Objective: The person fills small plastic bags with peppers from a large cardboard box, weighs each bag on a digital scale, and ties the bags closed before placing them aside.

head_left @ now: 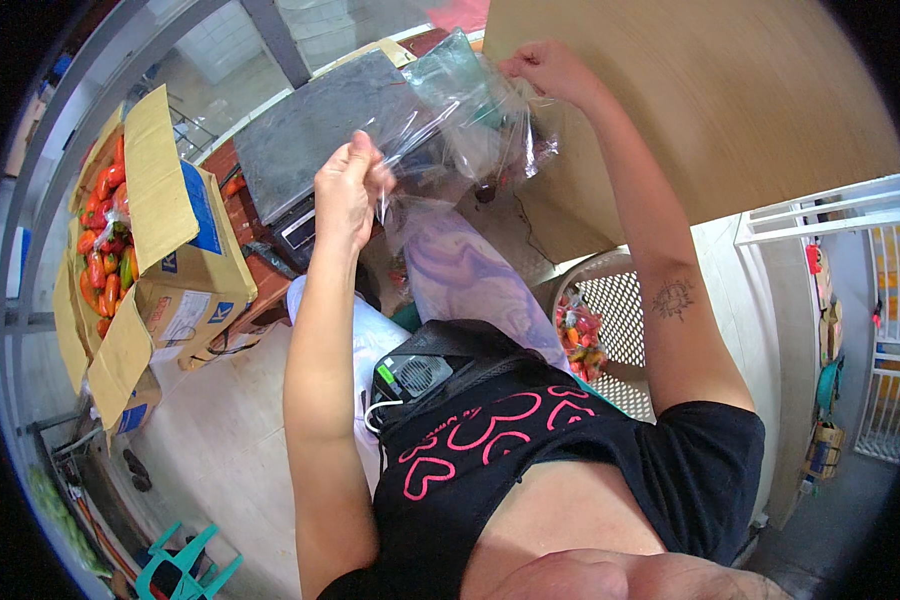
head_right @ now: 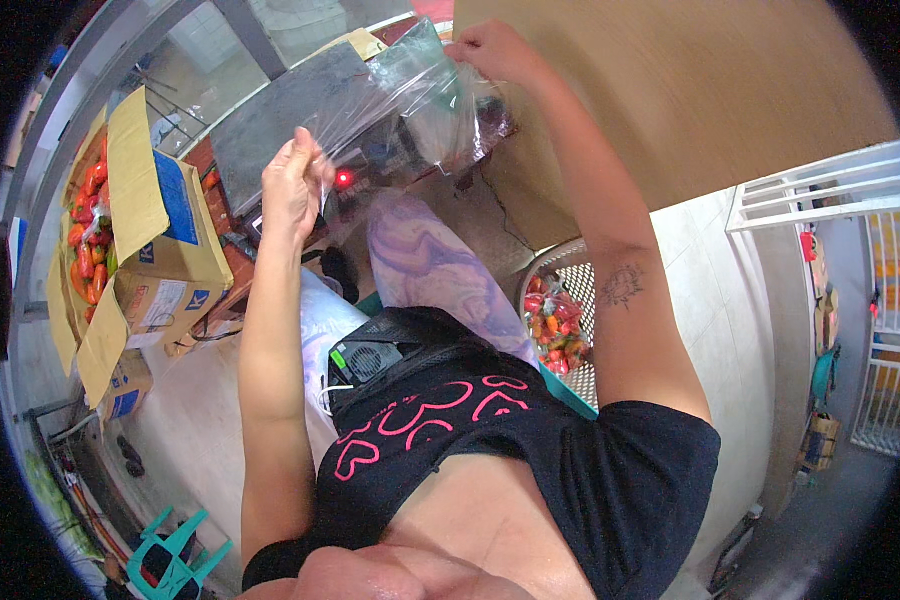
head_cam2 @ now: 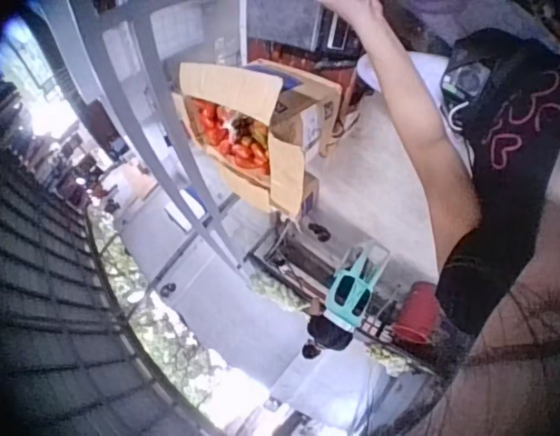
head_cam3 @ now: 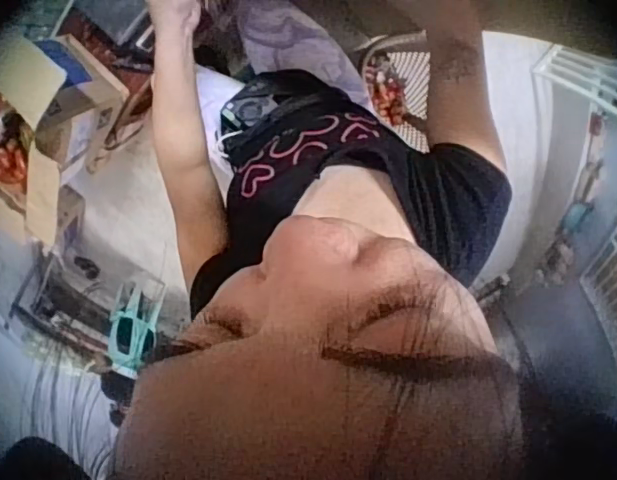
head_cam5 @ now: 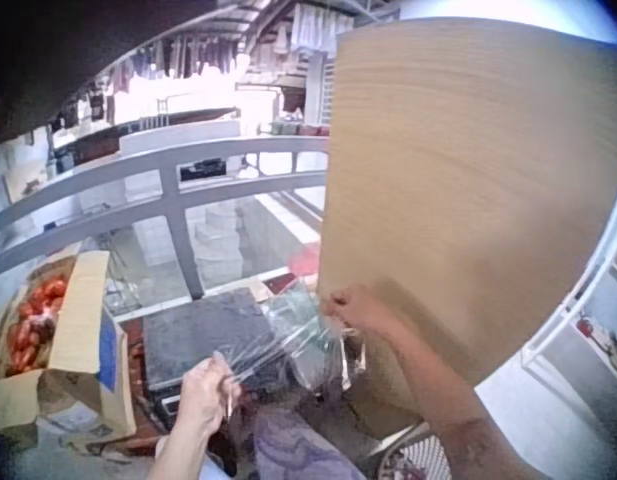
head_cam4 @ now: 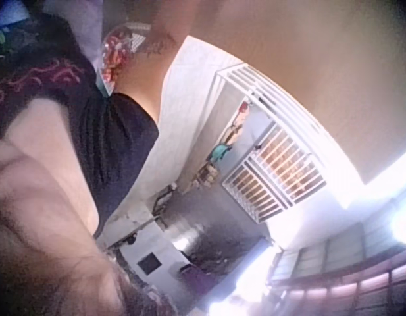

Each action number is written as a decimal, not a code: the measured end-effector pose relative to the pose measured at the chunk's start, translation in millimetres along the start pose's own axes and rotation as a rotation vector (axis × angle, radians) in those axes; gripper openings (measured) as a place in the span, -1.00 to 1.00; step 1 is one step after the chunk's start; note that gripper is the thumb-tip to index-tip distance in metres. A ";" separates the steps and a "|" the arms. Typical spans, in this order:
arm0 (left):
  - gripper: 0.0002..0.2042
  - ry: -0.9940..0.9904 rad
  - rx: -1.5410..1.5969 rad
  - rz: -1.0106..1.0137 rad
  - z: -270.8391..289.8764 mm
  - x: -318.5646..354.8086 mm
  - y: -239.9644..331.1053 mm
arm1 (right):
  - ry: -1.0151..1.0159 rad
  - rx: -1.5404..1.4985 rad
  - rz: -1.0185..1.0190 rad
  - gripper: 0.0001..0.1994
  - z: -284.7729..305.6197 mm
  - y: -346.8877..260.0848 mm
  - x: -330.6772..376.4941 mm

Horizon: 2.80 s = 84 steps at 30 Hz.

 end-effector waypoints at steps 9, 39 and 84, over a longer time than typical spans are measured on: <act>-0.73 0.173 -0.333 0.007 -15.1 8.7 8.7 | 0.362 0.219 0.484 -0.62 -41.8 -112.3 51.8; -0.70 -0.011 -0.471 -0.021 -12.7 33.7 37.1 | -0.591 -0.799 0.312 -0.78 -127.6 -103.5 6.2; -0.72 0.075 -0.312 -0.105 12.7 53.9 32.0 | -0.315 -0.748 0.447 -0.90 -164.3 -146.0 44.4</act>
Point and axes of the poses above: each hand's wrist, its own x-axis away from the middle knuckle, its own z-axis out of the back of the hand, y = z × x, the point moved 7 cm from there along -x, towards the middle knuckle, and after that the axes turned 12 degrees about -y, right-handed, at the moved point
